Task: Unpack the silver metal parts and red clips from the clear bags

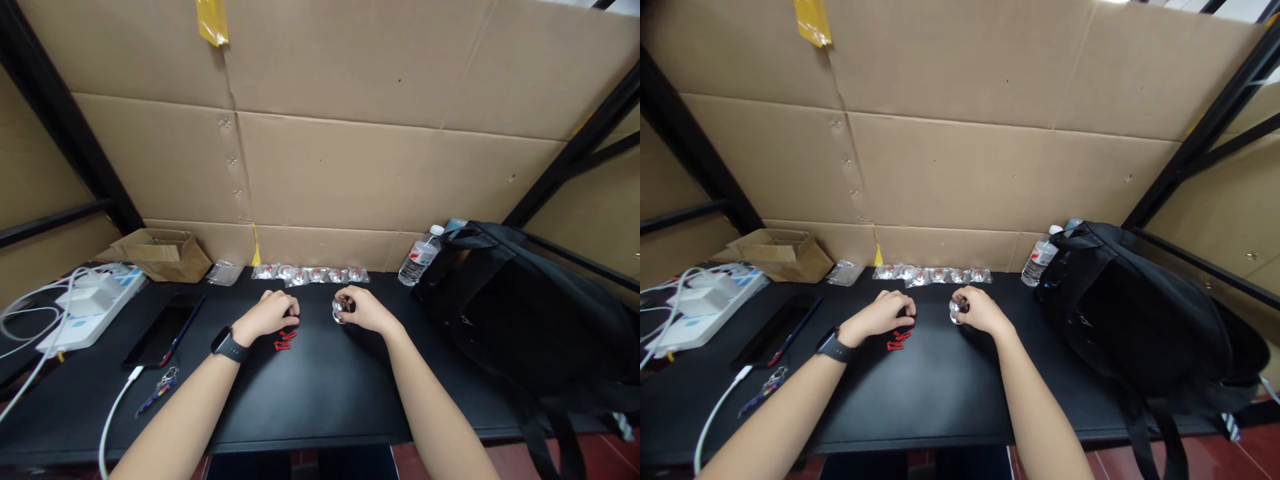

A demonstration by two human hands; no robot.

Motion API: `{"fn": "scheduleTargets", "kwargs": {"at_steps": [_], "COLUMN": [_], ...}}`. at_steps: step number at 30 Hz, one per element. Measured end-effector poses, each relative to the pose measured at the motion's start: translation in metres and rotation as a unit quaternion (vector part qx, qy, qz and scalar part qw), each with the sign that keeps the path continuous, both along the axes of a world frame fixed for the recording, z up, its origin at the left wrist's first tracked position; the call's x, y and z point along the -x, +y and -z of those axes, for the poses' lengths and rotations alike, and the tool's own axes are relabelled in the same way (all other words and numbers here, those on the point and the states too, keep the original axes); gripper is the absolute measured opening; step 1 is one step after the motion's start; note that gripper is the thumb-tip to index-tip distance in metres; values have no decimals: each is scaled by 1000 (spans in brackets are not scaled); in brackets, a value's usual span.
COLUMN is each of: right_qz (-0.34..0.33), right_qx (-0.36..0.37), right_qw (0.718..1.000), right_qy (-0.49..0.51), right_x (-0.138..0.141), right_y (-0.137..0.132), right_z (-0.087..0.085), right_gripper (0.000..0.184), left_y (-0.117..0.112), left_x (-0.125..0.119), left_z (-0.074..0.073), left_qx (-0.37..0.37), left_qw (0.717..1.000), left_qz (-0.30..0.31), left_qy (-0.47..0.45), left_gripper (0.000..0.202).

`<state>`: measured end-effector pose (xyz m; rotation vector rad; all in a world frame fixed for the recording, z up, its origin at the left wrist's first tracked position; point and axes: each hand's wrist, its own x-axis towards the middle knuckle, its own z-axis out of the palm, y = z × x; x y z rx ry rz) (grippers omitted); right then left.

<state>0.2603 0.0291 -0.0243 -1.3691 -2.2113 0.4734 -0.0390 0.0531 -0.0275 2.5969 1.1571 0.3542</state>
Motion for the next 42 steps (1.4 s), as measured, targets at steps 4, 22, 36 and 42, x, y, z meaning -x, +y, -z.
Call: {"fn": "scheduleTargets", "kwargs": {"at_steps": [4,22,36,42], "right_qz": [1,-40,-41,-19], "right_qx": [-35,29,14,29], "right_qw": [998,938,939,945], "right_qy": [51,342,340,325], "right_x": [7,63,72,72], "right_y": [-1,-13,-15,-16], "right_z": [-3,10,17,13], "right_gripper": [35,48,44,44], "left_y": [1,-2,-10,-12], "left_x": [-1,-24,-31,-31], "left_z": [3,-5,1,-4], "left_qx": [3,85,-23,-21], "left_qw": [1000,930,957,962], "left_qz": [4,-22,-48,-42], "left_qy": [13,-358,-286,-269], "left_gripper": [5,13,14,15]}}
